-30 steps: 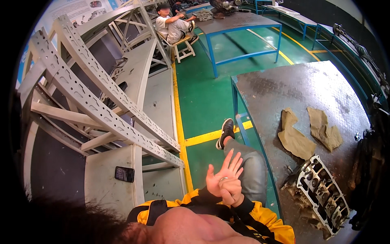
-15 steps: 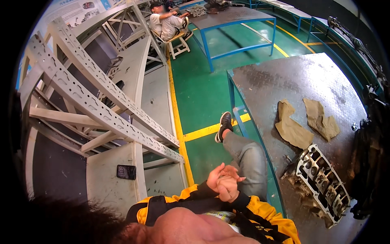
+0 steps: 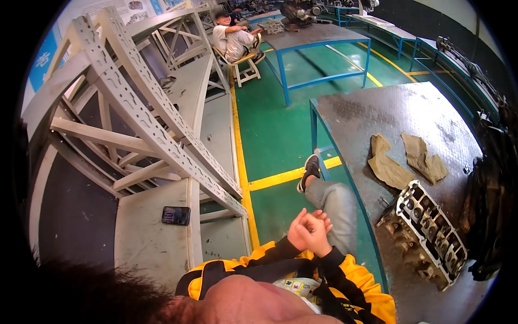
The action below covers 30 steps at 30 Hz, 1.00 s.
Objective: The person picks up and rubs small cylindrical metal components between their palms and fingers. They use a thin metal rod to check the ports on an engine cylinder head and then place the components into the circular openings.
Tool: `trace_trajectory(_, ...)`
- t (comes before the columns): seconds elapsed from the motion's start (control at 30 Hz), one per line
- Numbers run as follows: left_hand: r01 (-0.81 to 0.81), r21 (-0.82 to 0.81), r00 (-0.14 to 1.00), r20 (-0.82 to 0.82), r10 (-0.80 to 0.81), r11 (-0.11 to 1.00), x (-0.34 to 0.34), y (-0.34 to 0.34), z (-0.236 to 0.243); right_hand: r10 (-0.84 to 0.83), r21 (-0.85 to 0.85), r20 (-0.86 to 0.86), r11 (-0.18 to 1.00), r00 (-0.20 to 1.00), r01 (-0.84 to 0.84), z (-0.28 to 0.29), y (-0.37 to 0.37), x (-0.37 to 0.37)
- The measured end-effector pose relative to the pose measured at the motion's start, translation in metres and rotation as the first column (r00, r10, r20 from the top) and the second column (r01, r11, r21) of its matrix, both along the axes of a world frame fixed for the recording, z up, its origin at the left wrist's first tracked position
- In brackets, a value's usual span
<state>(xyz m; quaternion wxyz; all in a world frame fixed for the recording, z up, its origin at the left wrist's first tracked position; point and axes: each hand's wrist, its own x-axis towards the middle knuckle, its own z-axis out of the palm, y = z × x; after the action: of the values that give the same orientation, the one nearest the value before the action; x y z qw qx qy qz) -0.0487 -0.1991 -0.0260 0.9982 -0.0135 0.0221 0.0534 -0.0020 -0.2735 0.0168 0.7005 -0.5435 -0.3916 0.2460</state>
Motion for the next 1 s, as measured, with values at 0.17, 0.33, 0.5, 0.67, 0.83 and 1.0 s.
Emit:
trace_trajectory(0.17, 0.101, 0.067, 0.95, -0.304, -0.076, 0.993, -0.01, -0.003, 0.031, -0.091, 0.058, -0.266, 0.992, 0.96, 0.111, 0.005, -0.008, 0.007)
trace_trajectory(0.33, -0.031, 0.122, 0.977, -0.207, 0.056, 0.992, -0.026, 0.015, 0.005, -0.164, -0.008, -0.021, 0.986, 0.986, 0.164, 0.037, -0.032, -0.001)
trace_trajectory(0.5, -0.114, 0.285, 0.981, -0.118, 0.152, 0.952, -0.023, 0.013, 0.017, -0.318, 0.053, 0.526, 0.938, 0.789, 0.343, 0.059, -0.057, -0.012)
trace_trajectory(0.67, -0.117, 0.176, 0.993, 0.016, 0.116, 0.977, -0.022, 0.011, 0.011, -0.257, -0.202, 0.333, 0.92, 0.907, 0.335, -0.009, -0.07, -0.022)
trace_trajectory(0.83, -0.034, 0.532, 0.978, 0.194, -0.082, 0.846, -0.027, -0.007, 0.022, -0.076, -0.346, -0.607, 0.921, 0.791, -0.177, -0.037, -0.082, -0.031)
trace_trajectory(1.0, -0.027, 0.909, 0.976, 0.114, -0.186, 0.417, -0.029, -0.009, 0.01, -0.121, -0.263, -0.71, 0.959, 0.693, -0.102, -0.029, -0.089, -0.029)
